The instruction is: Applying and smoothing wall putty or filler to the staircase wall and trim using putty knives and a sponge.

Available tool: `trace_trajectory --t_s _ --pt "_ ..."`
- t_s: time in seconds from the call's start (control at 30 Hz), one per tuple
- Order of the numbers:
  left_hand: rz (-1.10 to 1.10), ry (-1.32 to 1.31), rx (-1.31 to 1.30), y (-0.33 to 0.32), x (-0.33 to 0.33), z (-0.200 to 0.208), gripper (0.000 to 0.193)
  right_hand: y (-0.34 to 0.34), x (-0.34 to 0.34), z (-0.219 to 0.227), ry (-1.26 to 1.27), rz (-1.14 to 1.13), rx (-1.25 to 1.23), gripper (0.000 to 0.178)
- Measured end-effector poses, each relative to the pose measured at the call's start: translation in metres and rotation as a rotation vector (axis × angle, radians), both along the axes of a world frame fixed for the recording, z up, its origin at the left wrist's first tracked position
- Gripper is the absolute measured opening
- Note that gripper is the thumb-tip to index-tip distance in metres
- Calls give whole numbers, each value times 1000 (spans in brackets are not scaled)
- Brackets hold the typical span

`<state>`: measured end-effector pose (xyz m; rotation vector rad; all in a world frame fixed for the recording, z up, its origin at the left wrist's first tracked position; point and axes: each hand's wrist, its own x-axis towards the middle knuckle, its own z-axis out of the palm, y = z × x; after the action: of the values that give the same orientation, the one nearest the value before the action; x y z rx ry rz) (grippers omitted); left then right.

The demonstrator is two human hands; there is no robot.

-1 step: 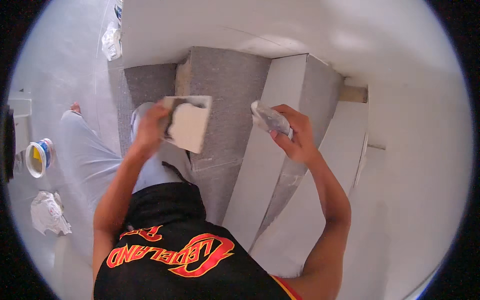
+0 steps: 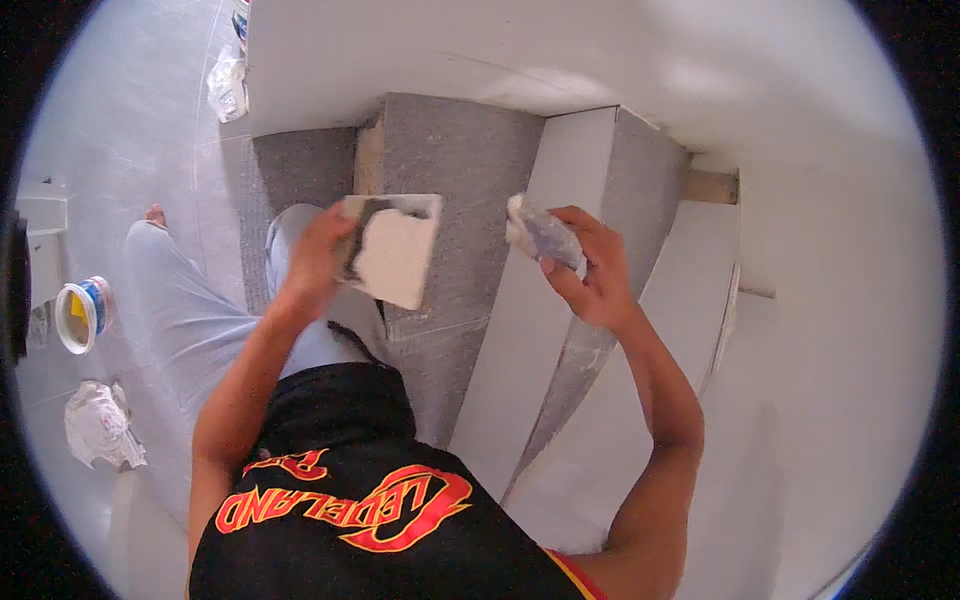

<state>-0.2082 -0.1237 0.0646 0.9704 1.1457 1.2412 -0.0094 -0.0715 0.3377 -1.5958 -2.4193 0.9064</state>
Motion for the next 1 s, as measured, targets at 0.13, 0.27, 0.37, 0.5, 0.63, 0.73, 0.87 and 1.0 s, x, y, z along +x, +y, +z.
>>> trace_trajectory --t_s 0.13,0.27,0.37,0.5,0.63,0.73,0.87,1.0 --pt "-47 20 136 -9 17 98 33 -23 1 6 11 -105 254 25" --pt "-73 -921 -593 -1 18 157 29 -24 -5 -5 26 168 555 24" --pt "-88 -1039 -610 -8 23 158 25 -26 -10 -18 63 223 625 29" --pt "6 -694 -358 -15 15 159 25 -26 14 -20 -269 527 816 47" --pt "15 -438 -173 -10 3 142 24 -18 25 3 -385 594 698 55" --pt "29 -356 -85 2 3 127 18 -15 9 21 -327 699 669 54" --pt "37 -202 31 9 5 125 18 -12 -26 28 -323 784 525 52" --pt "10 -210 48 5 19 116 15 -8 -19 16 -345 843 449 50"
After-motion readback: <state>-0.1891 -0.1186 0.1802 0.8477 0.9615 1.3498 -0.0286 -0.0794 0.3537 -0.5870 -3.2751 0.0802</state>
